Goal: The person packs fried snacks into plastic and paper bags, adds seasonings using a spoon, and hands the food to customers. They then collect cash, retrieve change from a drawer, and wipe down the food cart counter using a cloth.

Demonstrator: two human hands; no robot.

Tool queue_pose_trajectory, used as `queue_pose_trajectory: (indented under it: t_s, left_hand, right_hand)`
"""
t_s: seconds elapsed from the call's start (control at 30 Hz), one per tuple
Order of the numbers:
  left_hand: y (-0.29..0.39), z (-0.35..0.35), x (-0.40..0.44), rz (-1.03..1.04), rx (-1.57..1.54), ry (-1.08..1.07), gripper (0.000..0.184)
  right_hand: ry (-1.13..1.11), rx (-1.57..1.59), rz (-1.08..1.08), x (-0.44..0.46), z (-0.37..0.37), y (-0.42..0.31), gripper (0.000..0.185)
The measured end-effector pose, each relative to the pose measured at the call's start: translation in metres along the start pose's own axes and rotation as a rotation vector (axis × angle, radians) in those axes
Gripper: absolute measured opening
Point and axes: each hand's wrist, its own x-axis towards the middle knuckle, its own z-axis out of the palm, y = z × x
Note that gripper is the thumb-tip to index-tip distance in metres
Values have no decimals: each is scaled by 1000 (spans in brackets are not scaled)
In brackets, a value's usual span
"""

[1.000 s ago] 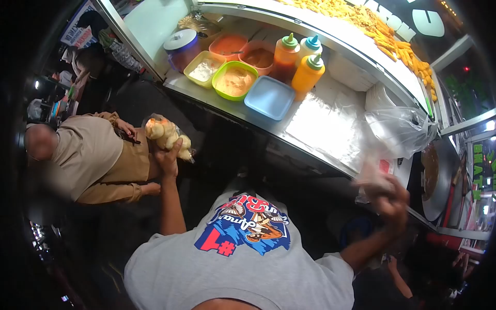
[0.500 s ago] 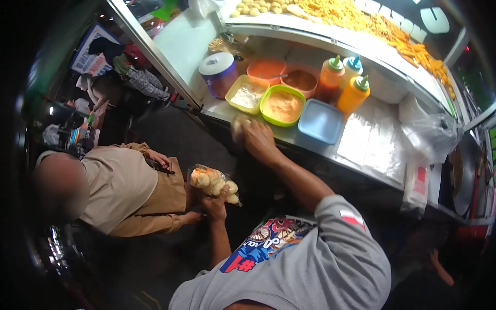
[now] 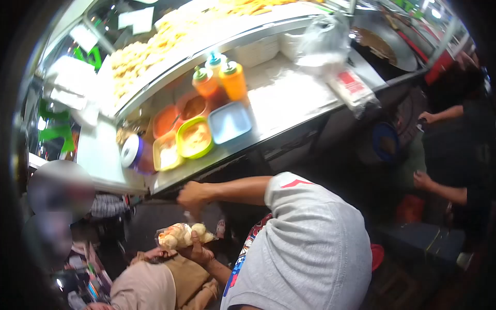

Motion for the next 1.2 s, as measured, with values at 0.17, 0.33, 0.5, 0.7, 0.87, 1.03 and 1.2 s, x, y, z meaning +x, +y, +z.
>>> queue_pose_trajectory:
  t_s: [0.17, 0.33, 0.5, 0.7, 0.87, 1.03, 1.2]
  left_hand:
    - [41, 40, -7, -17, -56, -230, 66]
    - [-2, 100, 7, 368, 265, -346, 63]
    - [42, 215, -40, 230, 116, -493, 52]
    - [55, 303, -84, 281, -30, -461, 75]
    - [39, 344, -112, 417, 77, -325, 85]
    - [76, 375, -113, 528, 107, -237, 86]
    - [87, 410, -66, 633, 170, -137, 95]
  right_hand:
    - [89, 895, 436, -267, -96, 30, 35]
    - [1107, 248, 825, -483, -188, 69, 31]
    - [1212, 152, 1259, -613, -220, 175, 30]
    - [961, -409, 1133, -644, -183, 283, 28]
    - [892, 437, 375, -476, -228, 97, 17]
    - [497, 65, 389, -401, -274, 29, 23]
    - [471, -162, 262, -364, -322, 67, 13]
